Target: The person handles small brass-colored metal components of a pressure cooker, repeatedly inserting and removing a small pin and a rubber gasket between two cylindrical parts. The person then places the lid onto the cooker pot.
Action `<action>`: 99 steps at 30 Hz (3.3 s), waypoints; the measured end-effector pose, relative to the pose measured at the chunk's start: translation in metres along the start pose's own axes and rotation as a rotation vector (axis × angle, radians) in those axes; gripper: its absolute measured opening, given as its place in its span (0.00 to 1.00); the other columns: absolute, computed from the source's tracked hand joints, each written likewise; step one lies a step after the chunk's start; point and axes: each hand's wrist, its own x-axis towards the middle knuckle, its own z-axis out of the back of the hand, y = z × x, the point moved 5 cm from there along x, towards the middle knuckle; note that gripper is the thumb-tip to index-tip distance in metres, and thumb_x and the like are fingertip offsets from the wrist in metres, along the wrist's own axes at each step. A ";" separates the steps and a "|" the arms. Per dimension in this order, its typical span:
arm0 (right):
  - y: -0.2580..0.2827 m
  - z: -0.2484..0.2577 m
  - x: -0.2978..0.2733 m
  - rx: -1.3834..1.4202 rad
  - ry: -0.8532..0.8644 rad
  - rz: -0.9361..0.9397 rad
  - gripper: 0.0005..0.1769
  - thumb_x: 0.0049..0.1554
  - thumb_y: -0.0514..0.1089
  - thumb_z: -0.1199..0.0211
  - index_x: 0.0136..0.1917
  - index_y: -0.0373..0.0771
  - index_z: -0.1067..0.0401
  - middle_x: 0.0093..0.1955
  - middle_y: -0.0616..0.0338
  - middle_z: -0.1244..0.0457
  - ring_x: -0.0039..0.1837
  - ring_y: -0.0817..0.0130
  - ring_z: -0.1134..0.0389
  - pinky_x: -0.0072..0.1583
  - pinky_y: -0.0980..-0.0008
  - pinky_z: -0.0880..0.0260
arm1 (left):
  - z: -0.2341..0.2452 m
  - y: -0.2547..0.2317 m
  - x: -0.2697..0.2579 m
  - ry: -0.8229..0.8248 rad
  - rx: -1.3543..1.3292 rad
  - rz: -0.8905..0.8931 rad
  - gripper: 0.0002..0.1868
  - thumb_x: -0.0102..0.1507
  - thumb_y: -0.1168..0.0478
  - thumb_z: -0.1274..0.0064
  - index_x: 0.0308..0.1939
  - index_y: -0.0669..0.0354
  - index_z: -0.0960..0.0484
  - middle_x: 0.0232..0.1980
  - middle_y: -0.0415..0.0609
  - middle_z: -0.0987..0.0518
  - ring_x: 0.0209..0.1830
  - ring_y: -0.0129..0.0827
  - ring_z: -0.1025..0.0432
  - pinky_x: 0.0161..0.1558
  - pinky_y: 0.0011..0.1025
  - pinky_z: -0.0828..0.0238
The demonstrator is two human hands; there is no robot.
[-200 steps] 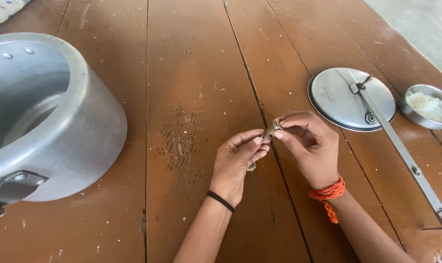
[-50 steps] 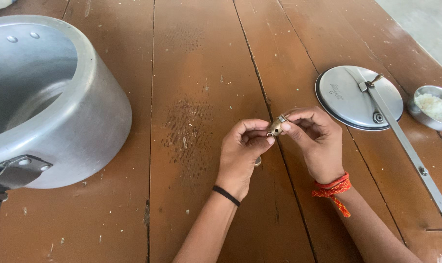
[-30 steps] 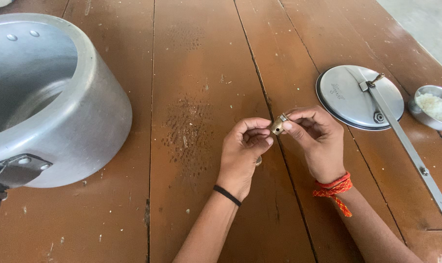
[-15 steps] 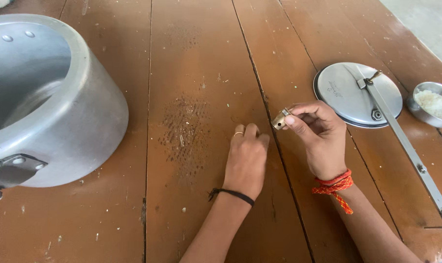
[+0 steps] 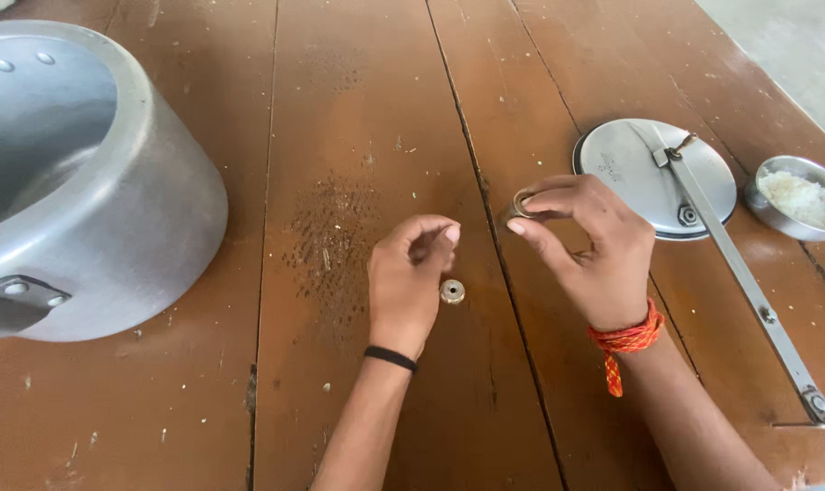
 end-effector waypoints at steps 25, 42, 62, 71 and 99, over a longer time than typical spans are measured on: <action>-0.062 -0.012 0.055 0.734 0.096 -0.555 0.14 0.62 0.38 0.37 0.60 0.32 0.23 0.46 0.60 0.30 0.46 0.76 0.30 0.50 0.75 0.27 | -0.064 -0.031 0.030 0.020 -0.662 -0.055 0.08 0.65 0.65 0.43 0.47 0.66 0.16 0.41 0.45 0.17 0.39 0.25 0.25 0.47 0.26 0.23; -0.039 0.001 0.062 0.507 0.104 -0.386 0.13 0.62 0.35 0.36 0.61 0.37 0.22 0.50 0.60 0.32 0.50 0.76 0.28 0.51 0.77 0.26 | -0.060 -0.028 0.025 0.039 -0.585 -0.131 0.08 0.62 0.68 0.40 0.46 0.64 0.14 0.39 0.45 0.18 0.40 0.26 0.25 0.46 0.27 0.24; -0.029 0.006 0.059 0.428 0.118 -0.306 0.14 0.62 0.35 0.34 0.61 0.37 0.22 0.51 0.58 0.32 0.50 0.75 0.29 0.51 0.76 0.25 | -0.061 -0.029 0.022 0.062 -0.617 -0.186 0.07 0.63 0.68 0.39 0.45 0.63 0.15 0.39 0.43 0.19 0.39 0.25 0.26 0.47 0.25 0.25; -0.029 0.007 0.059 0.408 0.112 -0.299 0.14 0.62 0.35 0.34 0.61 0.37 0.22 0.51 0.58 0.33 0.49 0.75 0.28 0.51 0.76 0.25 | -0.062 -0.032 0.020 0.083 -0.640 -0.198 0.07 0.64 0.66 0.40 0.46 0.62 0.15 0.39 0.43 0.20 0.41 0.25 0.26 0.48 0.26 0.24; -0.031 0.006 0.057 0.435 0.117 -0.291 0.13 0.63 0.33 0.35 0.61 0.36 0.22 0.50 0.58 0.32 0.50 0.74 0.27 0.51 0.76 0.24 | -0.070 -0.016 0.025 0.195 -0.923 -0.038 0.11 0.63 0.66 0.40 0.48 0.66 0.18 0.46 0.50 0.17 0.48 0.34 0.21 0.58 0.32 0.22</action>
